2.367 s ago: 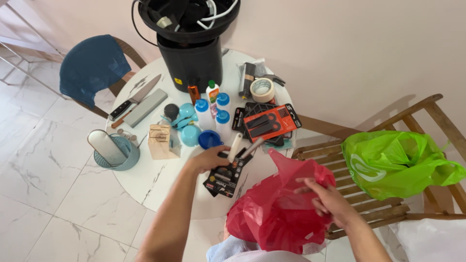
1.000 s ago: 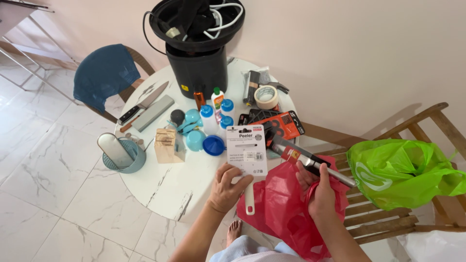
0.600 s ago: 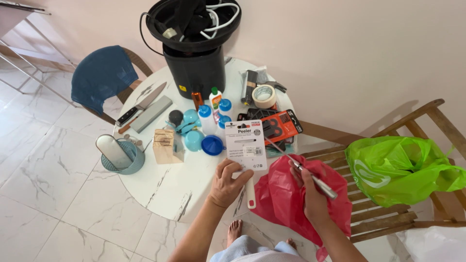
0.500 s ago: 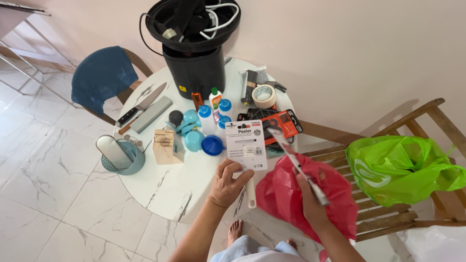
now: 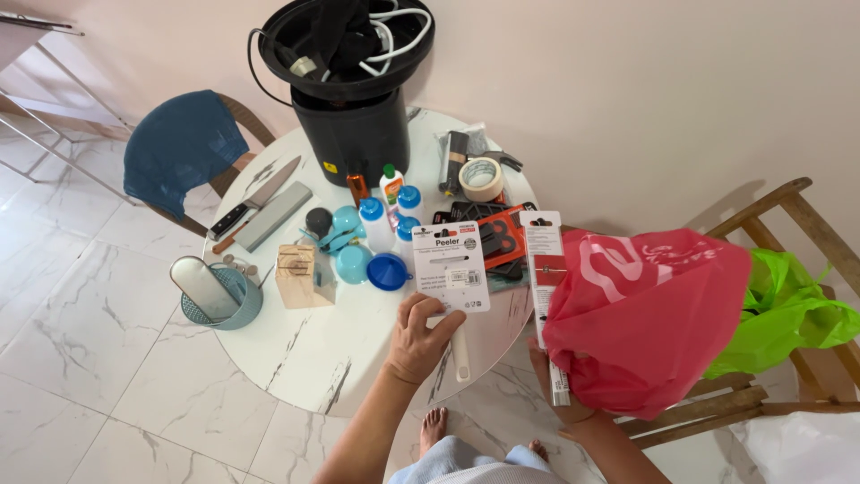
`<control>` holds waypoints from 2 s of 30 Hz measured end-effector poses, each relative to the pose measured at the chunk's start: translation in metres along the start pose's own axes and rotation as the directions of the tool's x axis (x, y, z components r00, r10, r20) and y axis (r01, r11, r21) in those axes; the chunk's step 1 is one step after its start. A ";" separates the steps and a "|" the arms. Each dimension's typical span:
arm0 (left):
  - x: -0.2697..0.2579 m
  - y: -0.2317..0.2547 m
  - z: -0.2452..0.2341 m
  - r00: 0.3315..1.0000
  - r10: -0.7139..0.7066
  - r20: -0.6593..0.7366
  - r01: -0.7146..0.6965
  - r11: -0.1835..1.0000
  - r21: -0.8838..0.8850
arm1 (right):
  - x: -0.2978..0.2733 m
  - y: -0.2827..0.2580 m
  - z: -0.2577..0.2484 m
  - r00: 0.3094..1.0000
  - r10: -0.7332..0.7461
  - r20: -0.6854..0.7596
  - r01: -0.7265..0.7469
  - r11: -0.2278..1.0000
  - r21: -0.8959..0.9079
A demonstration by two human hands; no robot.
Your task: The person unpacks various items from red and green plastic bags onto a round white table, including a black plastic tray, bottles, a blue baby bottle, a wooden block, and packaged tools. They arrange the items on the table and briefly handle a knife and a wooden block.
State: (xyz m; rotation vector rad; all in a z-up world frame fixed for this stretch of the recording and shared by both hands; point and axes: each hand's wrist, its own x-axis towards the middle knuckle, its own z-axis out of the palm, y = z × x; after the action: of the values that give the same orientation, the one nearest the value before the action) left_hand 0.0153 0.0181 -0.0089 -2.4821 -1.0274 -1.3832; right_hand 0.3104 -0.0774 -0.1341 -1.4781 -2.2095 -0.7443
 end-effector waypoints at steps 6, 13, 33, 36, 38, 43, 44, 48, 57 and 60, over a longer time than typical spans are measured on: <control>0.036 0.018 -0.010 0.978 -0.203 0.037 0.206 0.952 -0.226 | 0.048 -0.008 -0.043 0.958 0.277 -0.069 -0.235 0.902 0.363; 0.067 0.034 -0.008 0.938 -0.338 -0.078 0.302 0.906 -0.296 | 0.084 -0.020 -0.069 0.761 0.535 0.367 -0.583 0.316 0.748; 0.053 0.033 -0.001 0.935 -0.355 0.020 0.342 0.885 -0.317 | 0.124 -0.005 -0.093 0.732 0.537 0.420 -0.679 0.522 0.516; 0.053 0.032 -0.001 0.937 -0.348 0.012 0.334 0.889 -0.313 | 0.127 -0.006 -0.093 0.653 0.566 0.503 -0.757 0.472 0.452; 0.054 0.031 -0.002 0.936 -0.351 0.015 0.339 0.892 -0.298 | 0.115 -0.008 -0.090 0.562 0.563 0.606 -0.823 0.308 0.477; 0.058 0.026 -0.007 0.934 -0.355 0.034 0.350 0.892 -0.285 | 0.069 -0.007 -0.016 0.685 0.397 0.611 -0.597 -0.174 0.783; 0.059 0.026 -0.007 0.935 -0.354 0.027 0.347 0.892 -0.289 | 0.062 -0.008 -0.005 0.662 0.373 0.650 -0.572 -0.309 0.760; 0.060 0.023 -0.012 0.934 -0.355 0.043 0.353 0.896 -0.270 | 0.054 0.004 -0.014 0.779 0.370 0.506 -0.531 -0.038 0.846; 0.041 0.001 0.000 0.715 -0.699 0.026 0.612 0.607 -0.506 | 0.132 0.028 -0.085 0.380 0.449 0.809 -0.195 -0.816 0.544; 0.033 -0.023 0.010 0.528 -0.819 0.226 0.620 0.189 -0.762 | 0.123 0.043 -0.081 0.301 0.438 0.847 -0.140 -0.859 0.493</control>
State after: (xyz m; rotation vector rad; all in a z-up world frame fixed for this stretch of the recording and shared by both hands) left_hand 0.0199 0.0563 0.0061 -2.0669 -2.0952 -2.9184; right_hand 0.3058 -0.0249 0.0098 -0.9368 -0.1631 1.3400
